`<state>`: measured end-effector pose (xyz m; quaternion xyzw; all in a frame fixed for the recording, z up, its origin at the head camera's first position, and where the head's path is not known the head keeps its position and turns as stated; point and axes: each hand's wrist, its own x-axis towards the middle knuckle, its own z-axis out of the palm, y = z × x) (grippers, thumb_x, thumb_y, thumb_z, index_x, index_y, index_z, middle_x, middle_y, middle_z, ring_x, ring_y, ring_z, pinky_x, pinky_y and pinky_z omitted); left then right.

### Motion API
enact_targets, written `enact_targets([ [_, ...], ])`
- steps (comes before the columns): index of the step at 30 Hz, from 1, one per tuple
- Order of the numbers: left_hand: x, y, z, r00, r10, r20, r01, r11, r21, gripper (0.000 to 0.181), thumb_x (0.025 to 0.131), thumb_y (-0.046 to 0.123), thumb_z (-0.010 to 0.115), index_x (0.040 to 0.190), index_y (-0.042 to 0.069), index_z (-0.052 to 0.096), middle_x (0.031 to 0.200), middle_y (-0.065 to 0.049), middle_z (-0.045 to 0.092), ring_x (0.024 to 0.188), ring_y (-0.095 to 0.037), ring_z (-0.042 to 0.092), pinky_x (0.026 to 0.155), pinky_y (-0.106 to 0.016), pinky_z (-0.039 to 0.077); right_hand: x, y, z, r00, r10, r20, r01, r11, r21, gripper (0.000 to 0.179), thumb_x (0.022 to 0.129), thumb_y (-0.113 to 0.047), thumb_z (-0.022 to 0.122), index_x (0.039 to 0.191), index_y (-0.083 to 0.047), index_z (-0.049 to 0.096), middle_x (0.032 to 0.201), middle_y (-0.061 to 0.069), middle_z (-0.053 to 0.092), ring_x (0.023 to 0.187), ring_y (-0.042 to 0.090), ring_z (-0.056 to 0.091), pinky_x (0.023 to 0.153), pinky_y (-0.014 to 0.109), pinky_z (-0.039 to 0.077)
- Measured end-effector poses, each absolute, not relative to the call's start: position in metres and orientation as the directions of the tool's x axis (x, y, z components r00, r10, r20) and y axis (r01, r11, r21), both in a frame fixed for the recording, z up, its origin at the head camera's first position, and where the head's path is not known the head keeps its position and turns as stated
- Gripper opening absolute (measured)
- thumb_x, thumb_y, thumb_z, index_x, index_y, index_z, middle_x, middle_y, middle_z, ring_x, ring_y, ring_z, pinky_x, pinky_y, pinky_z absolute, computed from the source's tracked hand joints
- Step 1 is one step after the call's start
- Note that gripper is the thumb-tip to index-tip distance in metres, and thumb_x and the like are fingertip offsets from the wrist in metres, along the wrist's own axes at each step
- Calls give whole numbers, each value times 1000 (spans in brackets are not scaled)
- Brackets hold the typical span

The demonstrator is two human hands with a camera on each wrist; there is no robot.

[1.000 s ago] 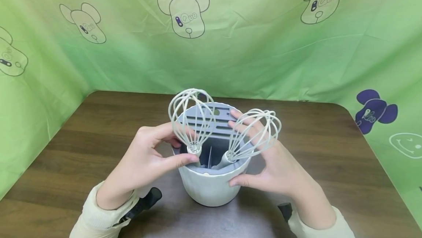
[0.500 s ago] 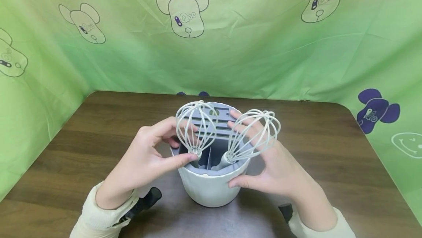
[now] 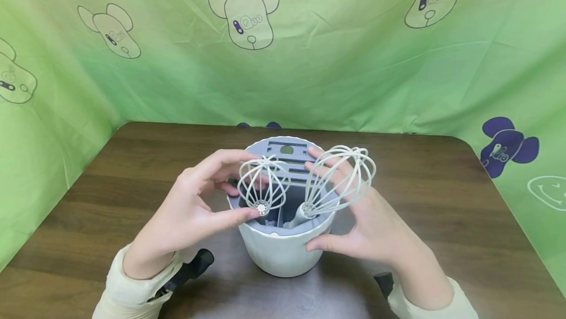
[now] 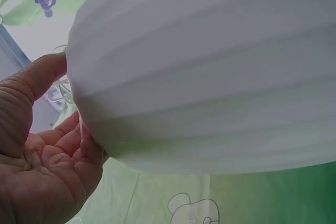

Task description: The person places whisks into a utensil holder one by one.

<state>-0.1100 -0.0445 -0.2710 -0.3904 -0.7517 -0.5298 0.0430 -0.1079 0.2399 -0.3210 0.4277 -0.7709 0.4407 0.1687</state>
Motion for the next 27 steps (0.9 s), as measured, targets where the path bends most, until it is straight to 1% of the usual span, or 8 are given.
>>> enact_targets([
  [4,-110,-47,-269,-695,543,471,623,127,772,60,81,10,83,133,14,55,113,-3,72,105,-9,67,83,-30,58,-108,241,-321,-575,-512,637,-809,243,-535,104,65,-47,89,139,12,45,155,27,35,146,21,35,118,21,26],
  [10,-113,-56,-269,-690,551,471,636,151,756,59,79,10,84,132,11,57,116,-1,71,110,-9,67,89,-32,57,-107,240,-323,-589,-530,610,-792,230,-565,106,65,-42,91,142,11,42,156,28,31,147,21,33,116,19,26],
  [15,-120,-65,-275,-693,540,478,650,180,738,51,83,11,81,129,10,60,123,1,69,115,-10,65,98,-31,54,-109,242,-325,-603,-545,583,-785,272,-557,111,67,-47,88,146,9,36,159,25,27,149,19,28,117,17,23],
  [18,-126,-70,-280,-671,559,487,679,201,706,48,86,11,78,130,10,61,127,0,68,121,-10,62,104,-30,50,-110,245,-325,-604,-545,581,-789,307,-532,112,67,-50,87,147,9,36,160,24,26,151,20,27,118,17,22],
  [20,-130,-73,-283,-649,584,487,702,214,679,47,87,12,77,131,9,60,130,-1,66,127,-12,59,109,-30,46,-108,248,-324,-623,-541,565,-778,352,-521,112,66,-51,87,148,7,37,162,22,24,152,19,25,119,16,21],
  [23,-133,-78,-288,-627,622,468,725,247,643,47,89,15,75,133,9,61,137,-1,63,137,-15,51,115,-32,40,-104,254,-322,-655,-524,545,-755,422,-501,112,64,-52,87,148,3,38,163,19,23,153,19,21,120,15,18],
  [26,-134,-84,-292,-635,631,446,740,329,587,51,90,22,75,137,13,59,146,0,55,145,-15,40,119,-37,34,-100,263,-322,-659,-499,563,-752,456,-475,109,67,-54,85,147,4,40,163,22,23,154,21,20,120,16,17],
  [27,-136,-87,-294,-645,621,445,743,372,556,54,90,25,75,140,14,57,150,1,52,148,-16,36,119,-42,34,-100,266,-322,-659,-491,569,-751,463,-470,108,68,-53,84,147,4,40,162,22,23,154,22,20,120,16,17],
])
